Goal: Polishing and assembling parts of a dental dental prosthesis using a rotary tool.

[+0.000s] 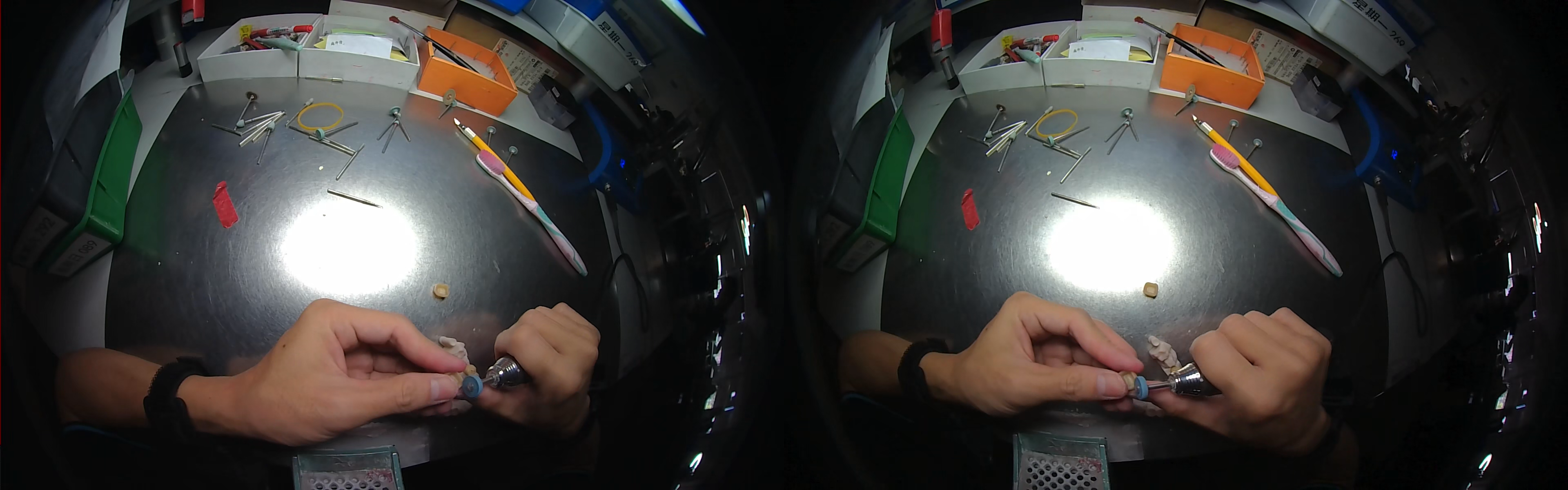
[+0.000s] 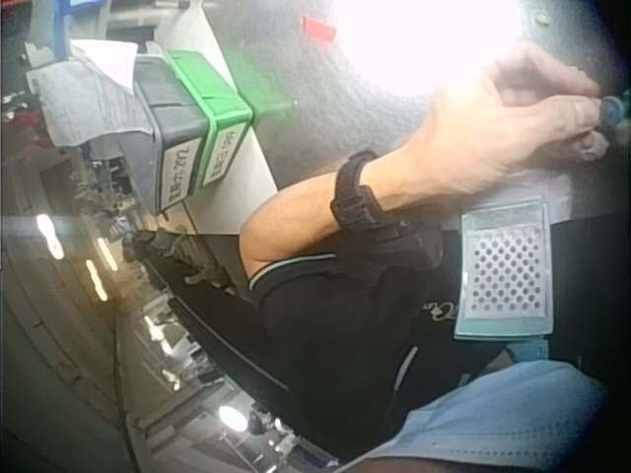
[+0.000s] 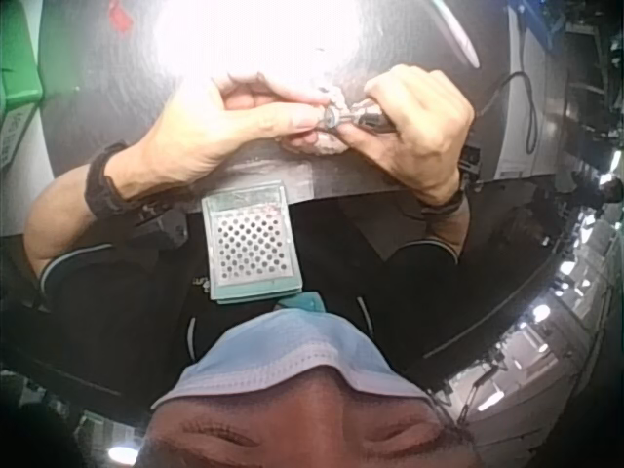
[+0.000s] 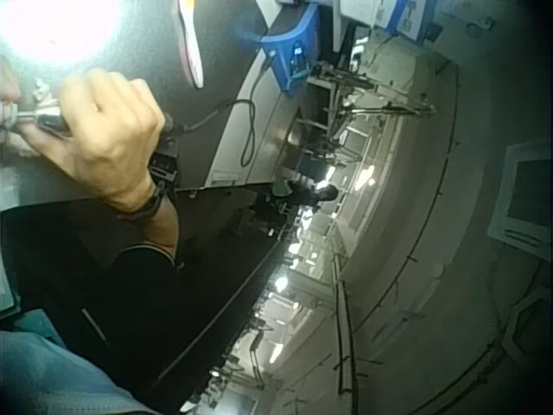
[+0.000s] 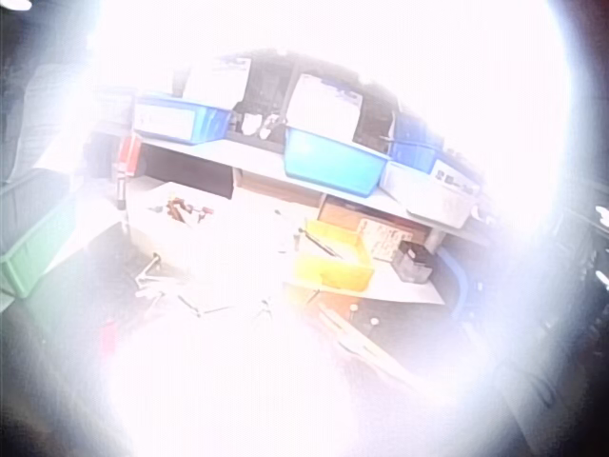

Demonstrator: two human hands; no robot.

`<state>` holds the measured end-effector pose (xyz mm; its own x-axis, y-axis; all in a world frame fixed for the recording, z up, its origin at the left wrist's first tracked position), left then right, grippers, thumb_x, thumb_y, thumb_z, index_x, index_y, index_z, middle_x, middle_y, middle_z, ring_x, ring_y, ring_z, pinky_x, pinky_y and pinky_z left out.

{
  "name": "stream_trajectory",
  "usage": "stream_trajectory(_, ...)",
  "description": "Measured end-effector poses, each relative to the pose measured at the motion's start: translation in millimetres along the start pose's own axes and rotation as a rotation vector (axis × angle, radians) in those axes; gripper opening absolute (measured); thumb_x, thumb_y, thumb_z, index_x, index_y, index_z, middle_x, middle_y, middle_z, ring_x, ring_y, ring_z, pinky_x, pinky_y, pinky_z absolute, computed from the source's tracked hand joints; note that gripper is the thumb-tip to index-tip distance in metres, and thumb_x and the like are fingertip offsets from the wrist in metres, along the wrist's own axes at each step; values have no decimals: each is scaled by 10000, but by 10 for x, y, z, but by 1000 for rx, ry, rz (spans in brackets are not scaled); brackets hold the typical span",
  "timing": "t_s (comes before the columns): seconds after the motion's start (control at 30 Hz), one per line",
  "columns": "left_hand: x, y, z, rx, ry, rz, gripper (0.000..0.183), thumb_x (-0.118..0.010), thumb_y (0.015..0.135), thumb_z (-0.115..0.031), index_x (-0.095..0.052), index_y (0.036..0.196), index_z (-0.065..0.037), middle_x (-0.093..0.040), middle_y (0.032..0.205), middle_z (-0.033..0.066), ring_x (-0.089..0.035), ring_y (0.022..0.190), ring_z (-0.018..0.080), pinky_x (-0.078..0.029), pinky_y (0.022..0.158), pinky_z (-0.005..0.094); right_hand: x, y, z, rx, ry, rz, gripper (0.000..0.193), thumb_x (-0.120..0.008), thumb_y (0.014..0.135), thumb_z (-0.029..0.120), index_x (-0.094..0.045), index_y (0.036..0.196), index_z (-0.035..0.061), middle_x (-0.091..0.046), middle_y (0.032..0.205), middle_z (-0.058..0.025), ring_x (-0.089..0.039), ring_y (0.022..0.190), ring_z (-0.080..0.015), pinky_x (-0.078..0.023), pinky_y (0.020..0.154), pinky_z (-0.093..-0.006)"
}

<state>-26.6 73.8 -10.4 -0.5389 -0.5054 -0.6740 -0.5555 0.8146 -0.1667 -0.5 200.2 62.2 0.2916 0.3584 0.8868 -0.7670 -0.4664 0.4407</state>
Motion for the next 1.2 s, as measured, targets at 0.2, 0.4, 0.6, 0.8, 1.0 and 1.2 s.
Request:
stream_trajectory(0.2, -17, 5, -10, -14, -17, 19, 237, -619, 907, 88, -641, 1143, 95, -631, 1179, 243, -668, 1050, 248, -563, 944, 322, 19, -6, -33, -32, 2, -11, 496, -831, 678, 436, -470, 581, 109, -396, 533, 1, -427, 441, -159, -277, 444, -324)
stream_trajectory(0.4, -29, 0, -46, -75, 96, 42, 246, -639, 899, 77, -655, 1144, 78, -649, 1154, 229, -669, 1036, 204, -552, 949, 291, -14, -8, -34, -21, 27, 0, 522, -821, 697, 465, -459, 577, 108, -395, 534, -1, -422, 439, -158, -277, 445, -325)
stream_trajectory(0.6, -27, 5, -24, 17, -20, -9, 222, -656, 883, 87, -660, 1104, 83, -664, 1135, 209, -671, 1033, 191, -553, 939, 281, -8, -14, -42, -16, 29, 15, 547, -803, 715, 499, -449, 573, 108, -392, 532, -5, -411, 436, -160, -272, 443, -324)
stream_trajectory(0.8, -10, -14, -36, -44, 48, 6, 218, -670, 880, 72, -677, 1098, 73, -681, 1109, 204, -674, 1039, 203, -551, 936, 279, -13, -6, -41, -16, 37, 16, 574, -790, 724, 534, -434, 571, 111, -390, 526, -5, -403, 429, -160, -264, 439, -322)
stream_trajectory(1.0, -8, 5, -32, -43, 69, 24, 227, -675, 883, 55, -684, 1110, 67, -676, 1136, 213, -674, 1043, 206, -550, 932, 275, -34, -15, -42, -5, 41, 22, 577, -783, 729, 544, -433, 574, 113, -395, 527, -5, -404, 429, -159, -272, 438, -319)
stream_trajectory(1.2, -14, -8, -33, -29, 80, 22, 224, -671, 886, 56, -681, 1110, 73, -674, 1138, 215, -673, 1035, 200, -553, 922, 273, -47, -14, -32, 5, 51, 30, 577, -781, 736, 548, -436, 579, 113, -405, 535, 0, -412, 435, -151, -281, 439, -319)
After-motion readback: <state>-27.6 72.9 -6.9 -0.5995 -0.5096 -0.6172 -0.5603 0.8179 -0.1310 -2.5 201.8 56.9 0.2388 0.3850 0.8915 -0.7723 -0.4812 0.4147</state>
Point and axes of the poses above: each hand's wrist, its own y-axis towards the middle knuckle, its own x-axis out of the back of the hand, z = x × y, the point moved 8 cm from there along y, towards the middle knuckle
